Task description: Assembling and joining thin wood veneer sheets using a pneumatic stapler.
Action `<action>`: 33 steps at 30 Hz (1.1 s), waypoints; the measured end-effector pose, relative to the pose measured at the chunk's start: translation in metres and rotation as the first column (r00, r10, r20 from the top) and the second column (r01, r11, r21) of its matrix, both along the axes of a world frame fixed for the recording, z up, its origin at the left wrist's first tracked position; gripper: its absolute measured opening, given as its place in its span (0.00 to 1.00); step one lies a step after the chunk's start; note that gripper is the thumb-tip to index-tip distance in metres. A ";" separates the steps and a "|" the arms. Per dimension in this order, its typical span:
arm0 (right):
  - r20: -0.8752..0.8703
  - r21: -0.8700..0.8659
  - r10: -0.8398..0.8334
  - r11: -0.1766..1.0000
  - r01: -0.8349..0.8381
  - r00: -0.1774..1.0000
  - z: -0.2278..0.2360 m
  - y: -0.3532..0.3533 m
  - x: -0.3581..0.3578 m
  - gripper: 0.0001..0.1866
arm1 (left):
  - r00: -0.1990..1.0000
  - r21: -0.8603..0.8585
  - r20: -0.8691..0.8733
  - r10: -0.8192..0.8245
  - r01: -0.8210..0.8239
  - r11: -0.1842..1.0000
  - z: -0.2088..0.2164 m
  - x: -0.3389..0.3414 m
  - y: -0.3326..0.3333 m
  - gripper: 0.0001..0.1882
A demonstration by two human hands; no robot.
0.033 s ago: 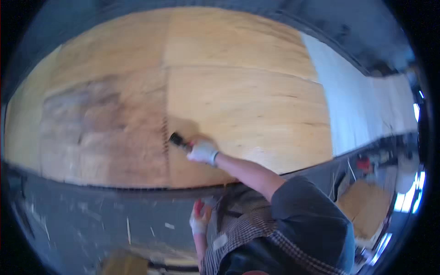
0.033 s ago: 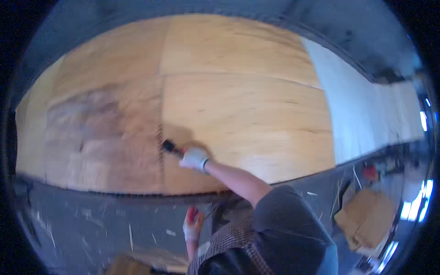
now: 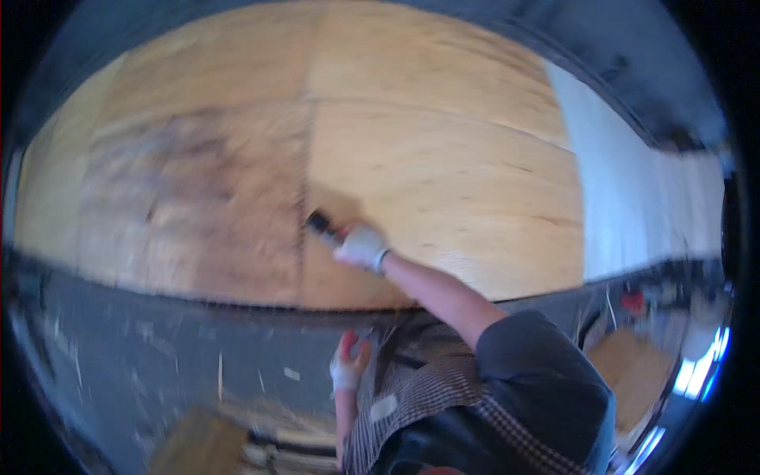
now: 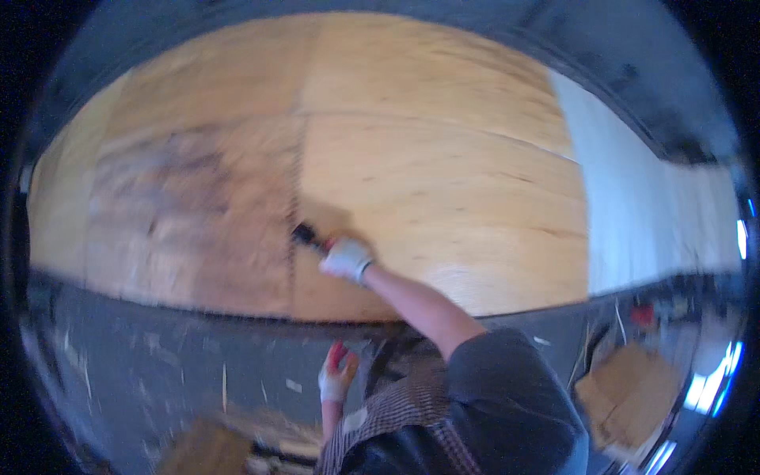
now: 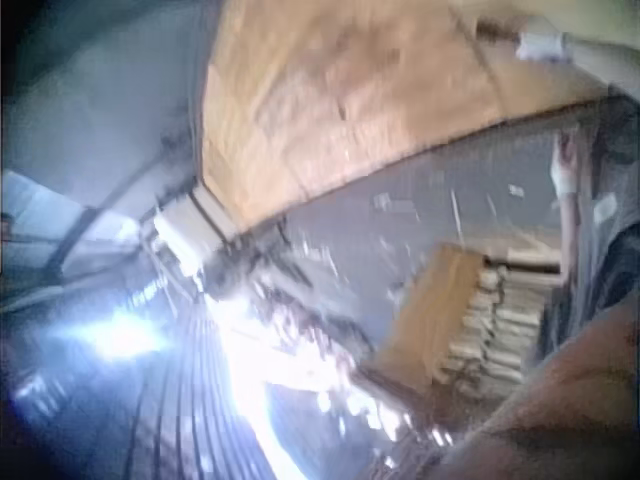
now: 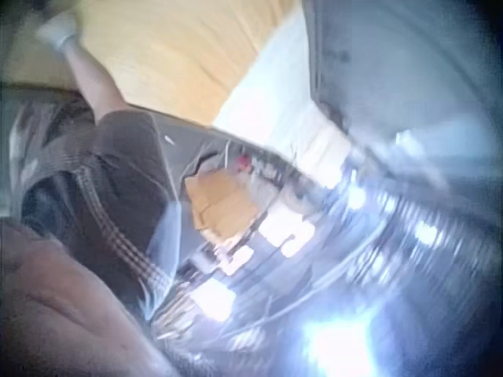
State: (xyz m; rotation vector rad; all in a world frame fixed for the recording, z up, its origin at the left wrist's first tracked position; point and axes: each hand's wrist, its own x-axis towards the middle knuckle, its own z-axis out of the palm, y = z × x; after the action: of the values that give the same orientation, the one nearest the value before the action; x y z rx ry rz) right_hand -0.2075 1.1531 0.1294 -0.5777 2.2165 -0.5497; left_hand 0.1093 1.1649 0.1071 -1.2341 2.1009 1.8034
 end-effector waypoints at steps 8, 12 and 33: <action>0.135 -0.237 0.068 0.971 -0.034 0.989 0.030 -0.084 0.035 0.15 | 0.977 -0.241 0.043 -0.208 0.212 0.947 0.030 -0.038 0.003 0.28; 0.178 -0.006 0.245 0.969 -0.248 0.953 0.015 -0.101 0.031 0.14 | 0.929 -0.272 0.151 -0.339 0.369 0.889 0.033 -0.051 0.000 0.27; 0.478 -0.479 -0.877 -0.304 0.823 -0.046 0.081 0.613 0.013 0.14 | 0.144 -0.813 0.045 -0.989 0.581 0.047 -0.021 -0.312 0.373 0.42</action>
State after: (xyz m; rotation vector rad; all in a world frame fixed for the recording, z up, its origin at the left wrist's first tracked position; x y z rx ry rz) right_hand -0.1948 1.7657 0.2101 1.1261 1.9780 -2.2928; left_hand -0.2024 1.5381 0.0865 0.8749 2.8392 0.7020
